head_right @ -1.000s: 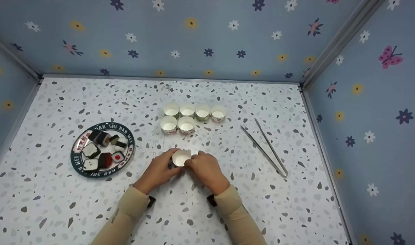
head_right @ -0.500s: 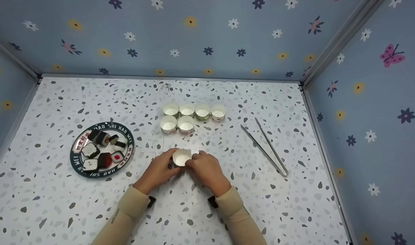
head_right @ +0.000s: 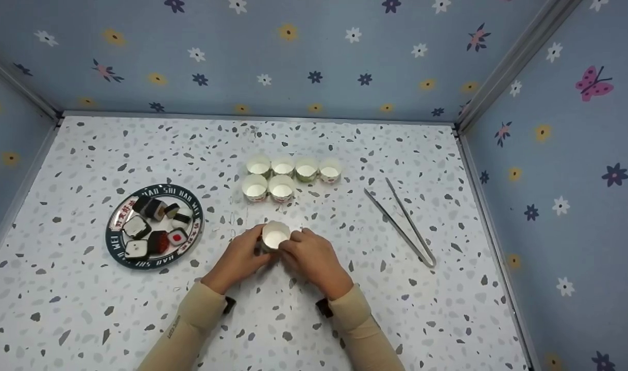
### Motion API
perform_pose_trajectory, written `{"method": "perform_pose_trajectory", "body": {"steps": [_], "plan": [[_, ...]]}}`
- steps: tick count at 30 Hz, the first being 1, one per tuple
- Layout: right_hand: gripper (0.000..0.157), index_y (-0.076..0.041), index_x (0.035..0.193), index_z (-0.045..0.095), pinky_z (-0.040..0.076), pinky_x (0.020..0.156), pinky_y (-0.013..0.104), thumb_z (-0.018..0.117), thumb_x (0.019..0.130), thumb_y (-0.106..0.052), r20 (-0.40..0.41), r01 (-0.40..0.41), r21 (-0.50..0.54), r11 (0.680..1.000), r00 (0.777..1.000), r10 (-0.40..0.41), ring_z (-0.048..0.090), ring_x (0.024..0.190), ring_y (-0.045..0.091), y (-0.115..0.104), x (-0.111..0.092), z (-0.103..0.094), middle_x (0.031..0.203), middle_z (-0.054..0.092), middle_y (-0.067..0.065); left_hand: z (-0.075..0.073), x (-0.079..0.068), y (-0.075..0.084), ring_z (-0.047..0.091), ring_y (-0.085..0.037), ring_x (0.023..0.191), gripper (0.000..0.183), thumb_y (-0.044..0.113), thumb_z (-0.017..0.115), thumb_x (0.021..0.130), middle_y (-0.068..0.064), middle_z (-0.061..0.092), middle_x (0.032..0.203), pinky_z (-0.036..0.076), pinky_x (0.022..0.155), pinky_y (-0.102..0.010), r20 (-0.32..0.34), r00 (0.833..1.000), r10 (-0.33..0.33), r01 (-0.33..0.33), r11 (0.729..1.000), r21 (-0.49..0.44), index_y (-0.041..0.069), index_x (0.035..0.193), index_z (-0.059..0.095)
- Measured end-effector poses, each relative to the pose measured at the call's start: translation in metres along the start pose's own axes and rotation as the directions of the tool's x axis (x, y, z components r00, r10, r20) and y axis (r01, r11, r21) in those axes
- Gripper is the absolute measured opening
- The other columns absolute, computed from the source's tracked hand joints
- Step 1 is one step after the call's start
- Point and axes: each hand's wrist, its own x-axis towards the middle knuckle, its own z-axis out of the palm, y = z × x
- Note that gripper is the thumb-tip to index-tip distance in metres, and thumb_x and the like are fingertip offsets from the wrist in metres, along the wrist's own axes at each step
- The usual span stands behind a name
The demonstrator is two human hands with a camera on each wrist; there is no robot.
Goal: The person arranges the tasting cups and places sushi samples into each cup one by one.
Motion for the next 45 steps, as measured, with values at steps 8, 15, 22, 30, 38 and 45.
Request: {"method": "perform_pose_trajectory", "body": {"steps": [8, 15, 22, 30, 38, 45], "plan": [[0.004, -0.01, 0.091, 0.077, 0.049, 0.056, 0.029, 0.077, 0.087, -0.008, -0.239, 0.071, -0.06, 0.996, 0.967, -0.083, 0.054, 0.067, 0.019, 0.011, 0.018, -0.026, 0.079, 0.063, 0.001, -0.001, 0.003, 0.0, 0.059, -0.032, 0.118, 0.054, 0.018, 0.076, 0.09, -0.017, 0.062, 0.128, 0.046, 0.101, -0.046, -0.019, 1.0, 0.003, -0.003, 1.0, -0.02, 0.002, 0.137, 0.054], [0.003, -0.009, 0.092, 0.078, 0.049, 0.057, 0.037, 0.077, 0.089, -0.011, -0.197, -0.137, -0.123, 0.983, 0.974, 0.112, 0.056, 0.067, 0.025, 0.05, 0.041, -0.027, 0.077, 0.064, 0.005, -0.001, 0.004, 0.0, 0.06, -0.032, 0.117, 0.057, 0.021, 0.08, 0.087, -0.016, 0.062, 0.127, 0.046, 0.099, -0.047, -0.013, 1.0, -0.006, 0.006, 1.0, -0.028, 0.006, 0.136, 0.054], [0.015, -0.014, 0.078, 0.073, 0.047, 0.052, 0.038, 0.073, 0.093, -0.013, -0.059, -0.274, -0.18, 0.945, 0.962, 0.267, 0.056, 0.065, 0.026, 0.069, 0.051, -0.005, 0.069, 0.057, 0.004, 0.002, 0.002, 0.0, 0.058, -0.03, 0.12, 0.058, 0.018, 0.08, 0.087, -0.015, 0.062, 0.13, 0.044, 0.102, -0.046, 0.011, 1.0, -0.019, 0.019, 1.0, -0.016, 0.006, 0.137, 0.054], [0.012, -0.015, 0.081, 0.075, 0.047, 0.051, 0.042, 0.073, 0.092, -0.011, -0.013, -0.335, -0.186, 0.924, 0.941, 0.339, 0.056, 0.064, 0.028, 0.08, 0.053, 0.005, 0.07, 0.058, 0.007, 0.001, 0.003, 0.001, 0.059, -0.031, 0.118, 0.058, 0.016, 0.08, 0.087, -0.016, 0.062, 0.128, 0.046, 0.1, -0.046, -0.005, 1.0, 0.014, -0.014, 1.0, -0.007, 0.005, 0.137, 0.053], [0.006, -0.012, 0.095, 0.078, 0.049, 0.054, 0.044, 0.073, 0.092, -0.011, 0.0, -0.361, -0.169, 0.917, 0.931, 0.366, 0.059, 0.068, 0.029, 0.079, 0.053, 0.005, 0.076, 0.063, 0.008, 0.001, 0.002, -0.001, 0.059, -0.031, 0.12, 0.061, 0.015, 0.081, 0.085, -0.015, 0.062, 0.13, 0.045, 0.1, -0.048, 0.005, 1.0, 0.023, -0.023, 1.0, -0.003, 0.006, 0.138, 0.052], [0.011, -0.009, 0.1, 0.078, 0.051, 0.054, 0.043, 0.075, 0.089, -0.009, -0.116, -0.302, -0.165, 0.939, 0.951, 0.285, 0.061, 0.07, 0.028, 0.06, 0.045, -0.003, 0.079, 0.065, 0.008, 0.002, 0.001, -0.002, 0.06, -0.031, 0.115, 0.059, 0.017, 0.082, 0.085, -0.015, 0.064, 0.126, 0.046, 0.098, -0.048, -0.004, 1.0, 0.024, -0.024, 1.0, -0.009, 0.006, 0.136, 0.054]]}}
